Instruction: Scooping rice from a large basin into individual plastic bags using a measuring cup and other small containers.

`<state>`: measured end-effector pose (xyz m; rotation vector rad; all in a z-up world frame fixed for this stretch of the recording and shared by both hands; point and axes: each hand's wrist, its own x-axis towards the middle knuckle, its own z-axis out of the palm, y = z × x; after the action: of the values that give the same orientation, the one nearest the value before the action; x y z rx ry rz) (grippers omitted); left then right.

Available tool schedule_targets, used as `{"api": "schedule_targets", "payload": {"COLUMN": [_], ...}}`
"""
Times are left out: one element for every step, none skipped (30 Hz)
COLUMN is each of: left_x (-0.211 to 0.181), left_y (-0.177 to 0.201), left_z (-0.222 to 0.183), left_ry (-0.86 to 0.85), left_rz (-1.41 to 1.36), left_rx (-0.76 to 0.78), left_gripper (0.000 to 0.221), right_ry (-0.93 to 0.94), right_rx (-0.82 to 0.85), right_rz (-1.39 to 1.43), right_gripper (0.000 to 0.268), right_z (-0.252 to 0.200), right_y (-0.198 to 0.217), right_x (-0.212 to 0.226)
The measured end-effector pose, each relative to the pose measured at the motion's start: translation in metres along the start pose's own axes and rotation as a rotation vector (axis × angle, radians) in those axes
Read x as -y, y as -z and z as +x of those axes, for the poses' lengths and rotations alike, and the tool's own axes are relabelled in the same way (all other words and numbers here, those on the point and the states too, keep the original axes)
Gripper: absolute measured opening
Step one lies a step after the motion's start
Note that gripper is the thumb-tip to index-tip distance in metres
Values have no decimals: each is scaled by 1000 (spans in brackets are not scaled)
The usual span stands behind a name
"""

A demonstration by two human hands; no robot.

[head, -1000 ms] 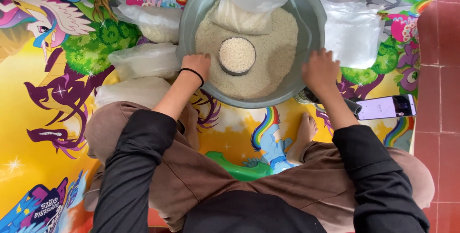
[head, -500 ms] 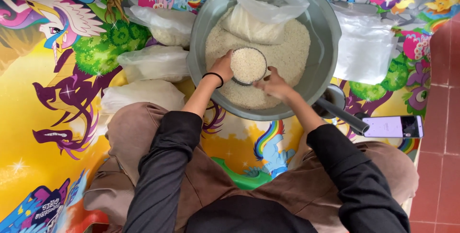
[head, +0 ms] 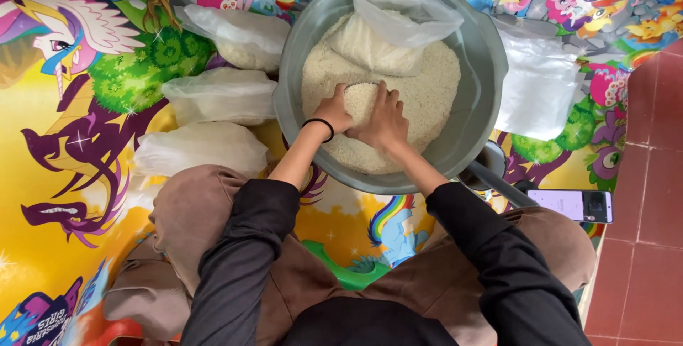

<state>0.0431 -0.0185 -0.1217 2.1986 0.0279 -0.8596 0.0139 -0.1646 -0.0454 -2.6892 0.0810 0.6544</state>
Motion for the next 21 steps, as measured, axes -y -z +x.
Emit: {"api": "schedule_targets", "payload": {"left_x": [0, 1, 3, 2, 3, 4, -1, -4, -8, -9, -10, -11, -11, -11, -11, -15, -20, -25, -27, -30, -33], "left_y": [-1, -1, -1, -1, -2, -4, -4, -4, -4, -6, -9, -12, -15, -17, -20, -21, -23, -27, -31, -36, -41], "left_z": [1, 1, 1, 4, 6, 6, 4, 0, -3, -3, -2, -1, 0, 1, 3, 1, 0, -2, 0, 3, 6], "left_ry": [3, -14, -31, -29, -45, -57, -52, -49, -47, -42, -57, -72, -67, -97, -127, -123, -133, -144, -142, -145, -147], "left_rz": [-2, 22, 45, 46, 55, 61, 59, 45, 31, 29, 25, 20, 17, -11, -38, -38, -65, -90, -88, -99, -111], "left_rx": [3, -17, -38, -35, -32, -27, -24, -12, 1, -1, -7, -11, -11, -4, 2, 0, 3, 13, 16, 34, 52], "left_gripper": [76, 72, 68, 68, 66, 64, 64, 66, 68, 68, 69, 69, 69, 69, 69, 69, 68, 67, 67, 69, 71], "right_ry": [-2, 29, 60, 58, 70, 83, 83, 77, 71, 75, 69, 60, 62, 64, 65, 69, 63, 52, 50, 54, 59], "right_rx": [4, 2, 0, 2, 5, 11, 17, 40, 63, 67, 65, 65, 69, 70, 70, 72, 70, 69, 72, 69, 66], "right_rz": [-1, -41, -81, -80, -134, -190, -190, -217, -243, -244, -256, -268, -270, -298, -326, -325, -343, -359, -356, -387, -418], "right_gripper": [134, 135, 136, 136, 135, 134, 134, 138, 141, 141, 140, 139, 139, 141, 142, 142, 140, 138, 138, 138, 138], "right_z": [3, 5, 8, 11, 15, 17, 19, 21, 23, 22, 22, 21, 21, 22, 23, 21, 20, 17, 18, 20, 21], "right_y": [2, 4, 5, 7, 9, 10, 13, 15, 17, 18, 20, 22, 23, 25, 27, 29, 32, 34, 33, 33, 34], "right_x": [-1, -2, -2, -4, -5, -7, -10, -12, -14, -15, -17, -20, -23, -26, -28, -30, -32, -36, -44, -52, -61]}}
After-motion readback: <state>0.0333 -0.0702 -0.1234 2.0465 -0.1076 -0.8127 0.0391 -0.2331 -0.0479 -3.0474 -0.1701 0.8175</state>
